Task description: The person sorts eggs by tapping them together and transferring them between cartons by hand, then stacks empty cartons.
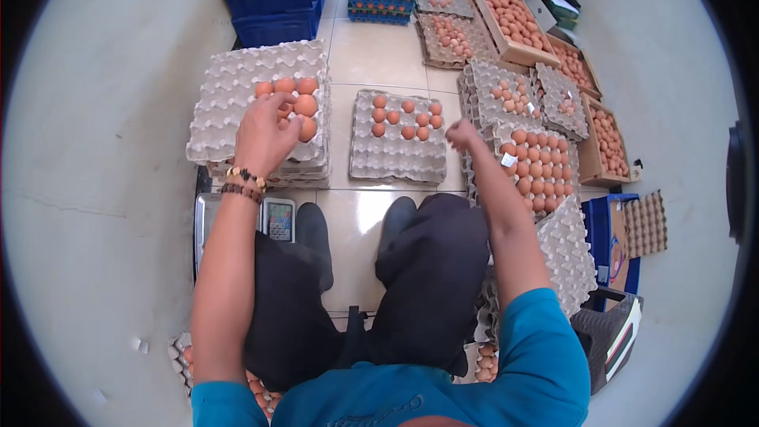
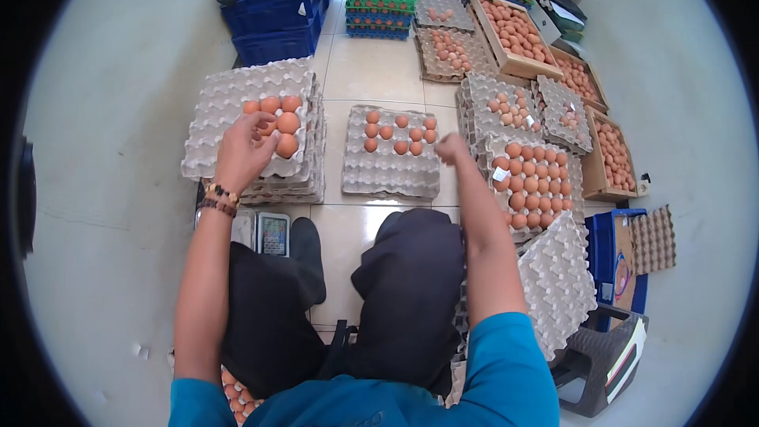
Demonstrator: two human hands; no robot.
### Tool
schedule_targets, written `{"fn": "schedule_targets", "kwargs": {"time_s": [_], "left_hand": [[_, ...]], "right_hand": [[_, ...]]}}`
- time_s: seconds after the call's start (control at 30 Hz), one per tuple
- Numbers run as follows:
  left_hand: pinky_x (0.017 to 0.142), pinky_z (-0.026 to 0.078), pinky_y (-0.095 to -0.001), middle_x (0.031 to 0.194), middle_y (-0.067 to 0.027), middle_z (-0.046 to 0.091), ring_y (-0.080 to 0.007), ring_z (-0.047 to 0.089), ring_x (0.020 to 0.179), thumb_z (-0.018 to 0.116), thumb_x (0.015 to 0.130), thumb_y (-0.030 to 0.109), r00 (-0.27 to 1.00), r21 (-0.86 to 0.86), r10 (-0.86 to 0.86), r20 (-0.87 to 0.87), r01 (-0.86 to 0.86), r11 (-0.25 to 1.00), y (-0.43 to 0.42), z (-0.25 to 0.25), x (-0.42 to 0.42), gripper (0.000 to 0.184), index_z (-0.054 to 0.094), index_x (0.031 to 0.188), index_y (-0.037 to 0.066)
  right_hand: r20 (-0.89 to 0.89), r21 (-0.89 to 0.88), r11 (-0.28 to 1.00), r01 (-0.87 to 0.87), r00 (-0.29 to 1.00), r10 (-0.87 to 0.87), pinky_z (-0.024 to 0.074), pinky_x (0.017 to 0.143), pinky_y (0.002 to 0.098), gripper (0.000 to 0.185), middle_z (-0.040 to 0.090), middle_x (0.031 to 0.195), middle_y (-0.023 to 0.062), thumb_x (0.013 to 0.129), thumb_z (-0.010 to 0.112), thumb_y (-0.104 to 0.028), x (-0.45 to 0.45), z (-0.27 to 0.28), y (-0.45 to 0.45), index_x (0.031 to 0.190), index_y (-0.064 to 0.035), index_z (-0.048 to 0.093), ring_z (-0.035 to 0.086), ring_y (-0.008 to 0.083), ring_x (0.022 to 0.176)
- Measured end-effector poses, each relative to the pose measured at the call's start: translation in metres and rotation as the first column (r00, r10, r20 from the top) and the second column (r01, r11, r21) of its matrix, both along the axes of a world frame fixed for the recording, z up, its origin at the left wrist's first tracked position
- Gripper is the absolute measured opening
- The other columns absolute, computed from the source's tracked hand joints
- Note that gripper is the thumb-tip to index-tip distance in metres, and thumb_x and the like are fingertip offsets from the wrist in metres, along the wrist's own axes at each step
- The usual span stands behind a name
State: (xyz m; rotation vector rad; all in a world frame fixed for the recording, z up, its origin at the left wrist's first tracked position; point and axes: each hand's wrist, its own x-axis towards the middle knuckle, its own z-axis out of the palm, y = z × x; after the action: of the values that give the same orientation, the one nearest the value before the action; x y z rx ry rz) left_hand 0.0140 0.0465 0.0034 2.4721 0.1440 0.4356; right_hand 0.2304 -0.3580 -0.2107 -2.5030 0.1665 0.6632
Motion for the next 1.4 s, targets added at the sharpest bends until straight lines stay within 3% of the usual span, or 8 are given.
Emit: {"fn": "schedule_targets", "kwargs": {"time_s": [0.3,0.6,0.73,0.83,0.93,1.13,1.33,1.4], "left_hand": [[0.074,0.051,-0.0417,0.088,-0.0138,0.067,-0.0331,0.065,0.083,0.066,0.086,0.022,0.548,-0.172,-0.502,-0.669,0.543,0.822,-0.034,-0.007,-0.015,0.031,0.063,0.111,0.006],[0.079,0.05,-0.0417,0.098,-0.0139,0.063,-0.0324,0.063,0.09,0.067,0.088,0.027,0.662,-0.098,-0.433,-0.612,0.481,0.871,-0.029,0.007,-0.011,0.04,0.058,0.121,0.006],[0.08,0.05,-0.0415,0.098,-0.0148,0.062,-0.0325,0.062,0.091,0.067,0.088,0.027,0.66,-0.116,-0.448,-0.603,0.483,0.868,-0.03,0.01,-0.011,0.042,0.057,0.123,0.006],[0.081,0.05,-0.0415,0.099,-0.0151,0.062,-0.0326,0.062,0.093,0.067,0.088,0.028,0.655,-0.115,-0.45,-0.607,0.488,0.865,-0.031,0.013,-0.01,0.043,0.056,0.124,0.006],[0.083,0.05,-0.0428,0.101,-0.0161,0.062,-0.0343,0.062,0.095,0.066,0.089,0.029,0.644,-0.123,-0.443,-0.624,0.478,0.869,-0.033,0.017,-0.009,0.044,0.056,0.125,0.005],[0.082,0.05,-0.0418,0.102,-0.015,0.062,-0.0332,0.062,0.095,0.066,0.089,0.03,0.66,-0.103,-0.422,-0.621,0.465,0.879,-0.03,0.014,-0.01,0.045,0.055,0.126,0.006],[0.084,0.051,-0.0443,0.104,-0.0181,0.064,-0.0368,0.062,0.096,0.065,0.088,0.027,0.695,-0.124,-0.449,-0.562,0.466,0.876,-0.029,0.013,-0.009,0.044,0.057,0.125,0.004],[0.085,0.051,-0.0433,0.106,-0.0185,0.065,-0.036,0.063,0.097,0.065,0.088,0.027,0.729,-0.158,-0.482,-0.486,0.469,0.869,-0.031,0.008,-0.005,0.045,0.057,0.125,0.003]], "right_hand": [[0.385,-0.168,0.956,-0.242,0.876,0.29,0.0525,0.082,0.0444,0.024,0.068,0.098,0.0145,0.074,0.062,-0.004,-0.02,-0.075,0.078,0.098,-0.0079,0.062,0.065,0.0355,0.098],[0.495,0.218,0.967,-0.132,0.869,0.008,0.0534,0.067,0.0395,0.017,0.068,0.084,0.0116,0.079,0.059,-0.005,0.015,-0.111,0.079,0.096,-0.004,0.063,0.068,0.0276,0.078],[-0.335,0.805,0.358,0.474,0.86,-0.385,0.0499,0.058,0.0325,0.02,0.064,0.08,0.0039,0.081,0.06,-0.017,0.043,-0.106,0.038,0.097,-0.0053,0.066,0.059,0.018,0.063],[-0.454,0.738,0.338,0.584,0.801,-0.391,0.053,0.063,0.0352,0.027,0.068,0.085,0.0086,0.079,0.062,-0.021,0.059,-0.109,0.03,0.1,-0.004,0.067,0.065,0.0213,0.069],[0.091,-0.015,0.974,0.224,0.971,-0.222,0.0558,0.072,0.0388,0.028,0.071,0.095,0.0139,0.08,0.063,-0.02,0.052,-0.078,0.061,0.101,-0.0032,0.068,0.071,0.0267,0.084],[0.239,-0.313,0.933,0.177,0.965,-0.103,0.0555,0.082,0.0416,0.041,0.071,0.105,0.0197,0.071,0.07,-0.024,0.053,-0.064,0.103,0.102,0.0029,0.067,0.07,0.0344,0.098],[0.282,0.123,0.937,0.326,0.894,-0.348,0.0545,0.068,0.0332,0.03,0.072,0.089,0.01,0.073,0.078,-0.021,0.056,-0.072,0.069,0.095,-0.0021,0.071,0.07,0.0206,0.081],[-0.092,0.602,0.708,0.369,0.913,-0.398,0.0489,0.06,0.0264,0.029,0.07,0.085,0.0075,0.076,0.077,-0.023,0.056,-0.052,0.059,0.095,-0.0019,0.071,0.064,0.0133,0.072]]}}
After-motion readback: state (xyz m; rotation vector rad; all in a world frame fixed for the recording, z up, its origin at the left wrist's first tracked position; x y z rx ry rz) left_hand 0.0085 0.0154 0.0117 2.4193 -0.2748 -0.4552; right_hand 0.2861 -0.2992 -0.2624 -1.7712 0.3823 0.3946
